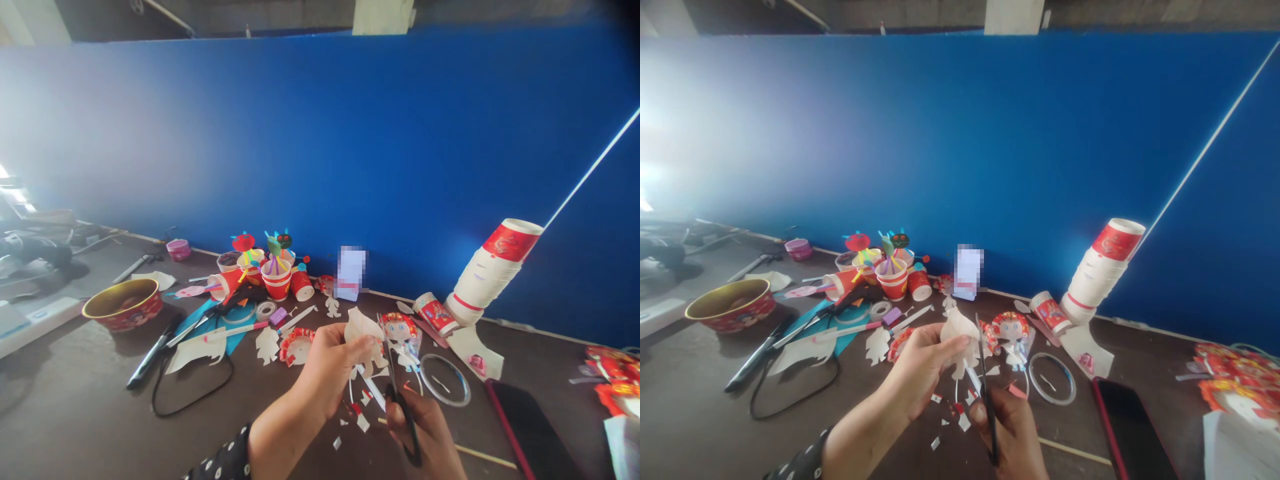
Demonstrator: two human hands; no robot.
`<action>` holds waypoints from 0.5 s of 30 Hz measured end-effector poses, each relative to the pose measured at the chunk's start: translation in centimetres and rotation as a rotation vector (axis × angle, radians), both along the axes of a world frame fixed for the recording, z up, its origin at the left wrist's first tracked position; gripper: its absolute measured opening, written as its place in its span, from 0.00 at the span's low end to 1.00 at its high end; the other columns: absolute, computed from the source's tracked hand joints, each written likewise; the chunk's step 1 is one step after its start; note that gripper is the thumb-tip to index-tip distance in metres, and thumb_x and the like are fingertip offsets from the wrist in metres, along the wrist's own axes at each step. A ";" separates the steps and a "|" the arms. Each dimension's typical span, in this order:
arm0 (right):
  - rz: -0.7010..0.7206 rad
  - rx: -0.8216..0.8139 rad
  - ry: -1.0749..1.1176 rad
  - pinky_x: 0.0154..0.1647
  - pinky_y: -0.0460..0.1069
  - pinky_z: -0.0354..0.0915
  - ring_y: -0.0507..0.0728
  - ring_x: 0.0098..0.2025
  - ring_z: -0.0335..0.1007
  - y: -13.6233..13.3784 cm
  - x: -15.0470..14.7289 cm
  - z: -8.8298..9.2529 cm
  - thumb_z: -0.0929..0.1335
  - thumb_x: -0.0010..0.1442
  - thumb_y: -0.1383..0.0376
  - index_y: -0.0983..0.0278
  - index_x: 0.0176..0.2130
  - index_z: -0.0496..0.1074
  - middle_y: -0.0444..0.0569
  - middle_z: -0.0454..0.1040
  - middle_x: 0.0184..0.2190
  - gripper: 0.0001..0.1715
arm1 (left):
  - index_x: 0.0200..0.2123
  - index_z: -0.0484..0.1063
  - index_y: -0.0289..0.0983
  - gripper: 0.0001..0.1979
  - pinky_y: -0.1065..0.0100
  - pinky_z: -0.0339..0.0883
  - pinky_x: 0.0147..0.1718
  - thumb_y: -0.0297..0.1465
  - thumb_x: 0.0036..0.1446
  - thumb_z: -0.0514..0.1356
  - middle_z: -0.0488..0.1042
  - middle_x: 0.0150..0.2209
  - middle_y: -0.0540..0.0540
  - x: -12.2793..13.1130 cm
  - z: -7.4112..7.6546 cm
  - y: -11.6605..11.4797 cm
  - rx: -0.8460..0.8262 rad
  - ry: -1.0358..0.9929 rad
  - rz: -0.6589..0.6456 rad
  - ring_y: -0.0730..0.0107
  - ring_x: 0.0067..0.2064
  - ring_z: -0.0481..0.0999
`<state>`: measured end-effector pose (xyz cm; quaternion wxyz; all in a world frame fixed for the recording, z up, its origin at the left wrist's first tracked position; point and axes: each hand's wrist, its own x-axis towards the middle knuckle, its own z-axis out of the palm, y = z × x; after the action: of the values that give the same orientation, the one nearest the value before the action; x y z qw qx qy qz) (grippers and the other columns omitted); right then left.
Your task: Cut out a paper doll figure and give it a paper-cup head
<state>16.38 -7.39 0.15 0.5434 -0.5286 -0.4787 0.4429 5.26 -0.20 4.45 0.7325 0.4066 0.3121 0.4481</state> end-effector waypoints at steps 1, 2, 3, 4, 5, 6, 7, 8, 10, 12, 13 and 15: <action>0.000 -0.004 -0.004 0.20 0.45 0.46 0.49 0.21 0.42 0.0 -0.1 0.1 0.66 0.44 0.44 0.64 0.17 0.59 0.38 0.50 0.16 0.27 | 0.23 0.72 0.30 0.06 0.73 0.58 0.21 0.29 0.42 0.62 0.72 0.20 0.46 0.0 0.0 0.0 0.000 0.002 -0.001 0.76 0.20 0.67; 0.001 -0.013 -0.006 0.20 0.45 0.46 0.49 0.21 0.41 0.0 -0.1 0.2 0.66 0.44 0.44 0.64 0.17 0.59 0.38 0.50 0.16 0.27 | 0.23 0.72 0.30 0.06 0.73 0.58 0.21 0.29 0.42 0.62 0.72 0.20 0.46 0.0 0.0 0.0 -0.002 0.004 0.002 0.76 0.20 0.67; 0.002 -0.025 -0.007 0.20 0.45 0.45 0.49 0.21 0.41 -0.1 -0.2 0.3 0.66 0.43 0.44 0.64 0.17 0.59 0.38 0.50 0.16 0.27 | 0.23 0.72 0.30 0.06 0.73 0.58 0.21 0.29 0.42 0.62 0.72 0.19 0.46 0.0 0.0 0.0 -0.005 0.005 0.007 0.75 0.20 0.67; 0.003 -0.036 -0.009 0.19 0.45 0.45 0.49 0.21 0.41 -0.1 -0.2 0.4 0.66 0.43 0.43 0.64 0.17 0.59 0.38 0.49 0.16 0.28 | 0.23 0.72 0.30 0.06 0.73 0.58 0.20 0.29 0.42 0.62 0.72 0.19 0.46 0.0 0.0 0.1 -0.010 0.009 0.011 0.75 0.20 0.67; 0.004 -0.050 -0.009 0.19 0.45 0.45 0.49 0.21 0.40 -0.1 -0.2 0.5 0.66 0.42 0.42 0.64 0.17 0.59 0.38 0.49 0.16 0.28 | 0.23 0.72 0.31 0.06 0.73 0.58 0.20 0.29 0.42 0.62 0.72 0.19 0.46 -0.1 0.0 0.1 -0.015 0.014 0.016 0.75 0.19 0.67; 0.003 -0.061 -0.012 0.19 0.45 0.44 0.49 0.21 0.40 -0.1 -0.3 0.5 0.66 0.41 0.41 0.64 0.17 0.59 0.38 0.48 0.16 0.29 | 0.22 0.72 0.31 0.06 0.73 0.58 0.20 0.29 0.41 0.62 0.71 0.19 0.47 -0.1 0.0 0.1 -0.021 0.021 0.016 0.75 0.19 0.67; 0.000 -0.071 -0.018 0.19 0.44 0.44 0.49 0.21 0.39 -0.1 -0.2 0.4 0.66 0.41 0.40 0.64 0.17 0.59 0.38 0.48 0.16 0.30 | 0.22 0.72 0.31 0.06 0.73 0.58 0.20 0.30 0.41 0.62 0.71 0.19 0.47 -0.1 0.0 0.1 -0.025 0.027 0.015 0.75 0.19 0.67; -0.002 -0.078 -0.027 0.18 0.44 0.44 0.48 0.21 0.39 -0.1 -0.2 0.4 0.65 0.40 0.40 0.64 0.18 0.59 0.38 0.48 0.16 0.30 | 0.22 0.72 0.31 0.06 0.73 0.58 0.20 0.30 0.40 0.63 0.71 0.18 0.47 -0.1 0.1 0.2 -0.028 0.033 0.013 0.75 0.19 0.67; 0.007 -0.098 -0.044 0.18 0.44 0.43 0.48 0.20 0.40 0.0 -0.1 0.1 0.65 0.40 0.40 0.64 0.18 0.59 0.38 0.48 0.15 0.30 | 0.21 0.72 0.31 0.07 0.72 0.58 0.20 0.31 0.39 0.63 0.70 0.17 0.48 -0.2 0.1 0.2 -0.031 0.037 0.012 0.75 0.19 0.67; 0.021 -0.109 -0.074 0.18 0.44 0.44 0.48 0.20 0.41 0.2 0.2 -0.2 0.64 0.41 0.39 0.64 0.18 0.59 0.38 0.49 0.15 0.30 | 0.21 0.72 0.31 0.08 0.72 0.59 0.21 0.31 0.38 0.64 0.70 0.17 0.48 -0.2 0.1 0.3 -0.028 0.035 0.019 0.75 0.19 0.67; 0.030 -0.113 -0.097 0.18 0.44 0.44 0.48 0.19 0.41 0.3 0.3 -0.3 0.64 0.41 0.39 0.64 0.18 0.59 0.38 0.50 0.15 0.30 | 0.21 0.72 0.31 0.08 0.72 0.60 0.21 0.31 0.38 0.64 0.71 0.18 0.47 -0.3 0.2 0.4 -0.025 0.033 0.021 0.74 0.19 0.68; 0.057 -0.107 -0.157 0.17 0.44 0.45 0.48 0.19 0.43 0.4 0.6 -0.5 0.63 0.42 0.39 0.63 0.17 0.58 0.38 0.51 0.14 0.30 | 0.22 0.73 0.31 0.08 0.72 0.61 0.22 0.31 0.38 0.64 0.72 0.19 0.46 -0.3 0.2 0.5 -0.016 0.035 0.024 0.74 0.20 0.69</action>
<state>16.97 -6.97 -0.31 0.4623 -0.5762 -0.5102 0.4404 4.93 0.29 4.70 0.7247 0.4047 0.3335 0.4471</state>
